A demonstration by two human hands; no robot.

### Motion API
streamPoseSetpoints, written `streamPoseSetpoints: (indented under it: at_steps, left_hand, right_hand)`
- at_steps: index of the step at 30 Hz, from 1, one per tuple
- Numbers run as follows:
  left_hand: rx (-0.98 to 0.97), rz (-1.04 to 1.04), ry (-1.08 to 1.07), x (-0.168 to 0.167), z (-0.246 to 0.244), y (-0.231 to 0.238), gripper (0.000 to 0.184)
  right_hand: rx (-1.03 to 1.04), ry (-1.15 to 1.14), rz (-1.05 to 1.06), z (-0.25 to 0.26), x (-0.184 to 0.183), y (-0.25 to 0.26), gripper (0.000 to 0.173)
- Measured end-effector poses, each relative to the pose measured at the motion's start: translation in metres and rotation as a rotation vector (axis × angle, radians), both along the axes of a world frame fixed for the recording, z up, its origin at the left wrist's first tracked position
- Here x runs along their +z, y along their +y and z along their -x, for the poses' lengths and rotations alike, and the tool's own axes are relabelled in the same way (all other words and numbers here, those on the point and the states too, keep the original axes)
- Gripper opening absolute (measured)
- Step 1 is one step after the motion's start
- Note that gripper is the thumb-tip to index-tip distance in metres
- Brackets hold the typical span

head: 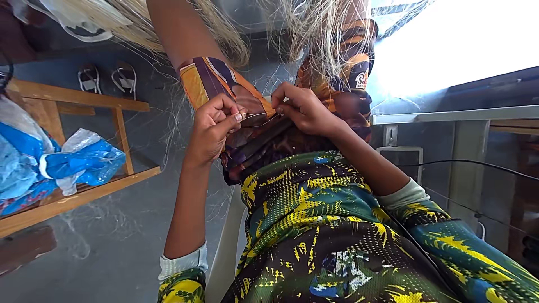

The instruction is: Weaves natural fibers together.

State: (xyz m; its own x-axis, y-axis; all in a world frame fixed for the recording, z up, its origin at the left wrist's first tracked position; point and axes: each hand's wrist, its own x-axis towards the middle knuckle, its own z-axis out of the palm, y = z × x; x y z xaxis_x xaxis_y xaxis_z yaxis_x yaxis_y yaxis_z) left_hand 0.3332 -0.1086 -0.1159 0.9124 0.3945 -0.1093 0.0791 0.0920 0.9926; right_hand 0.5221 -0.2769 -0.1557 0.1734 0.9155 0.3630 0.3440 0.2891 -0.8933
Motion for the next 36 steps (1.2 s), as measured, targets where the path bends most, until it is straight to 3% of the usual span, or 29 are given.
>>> streamPoseSetpoints:
  at_steps: [15,18,20,23,27,32,36]
  left_hand:
    - [-0.049,0.413,-0.158,-0.008,-0.012,-0.003,0.013]
    - [-0.007,0.432,-0.167,-0.010,-0.016,-0.006,0.015]
    - [0.045,0.386,-0.154,-0.006,-0.013,-0.010,0.016]
    - [0.100,0.316,-0.140,-0.003,-0.007,-0.011,0.019]
    - [0.184,0.027,-0.054,-0.001,-0.002,-0.013,0.027]
    - [0.072,-0.328,0.090,0.025,-0.005,-0.024,0.026]
    - [-0.042,-0.268,0.189,0.039,-0.011,-0.033,0.013]
  right_hand:
    - [-0.072,0.139,-0.111,-0.004,0.003,-0.002,0.010]
    - [-0.087,0.164,-0.084,-0.005,0.007,-0.003,0.017]
    - [-0.072,0.133,-0.061,-0.005,0.006,-0.003,0.021]
    - [-0.083,0.027,-0.033,-0.006,0.003,-0.002,0.012]
    - [-0.138,-0.012,-0.018,-0.003,0.008,-0.004,0.011]
    - [-0.129,-0.016,-0.035,0.002,0.014,-0.007,0.008]
    - [-0.134,-0.039,-0.050,0.002,0.018,-0.010,0.009]
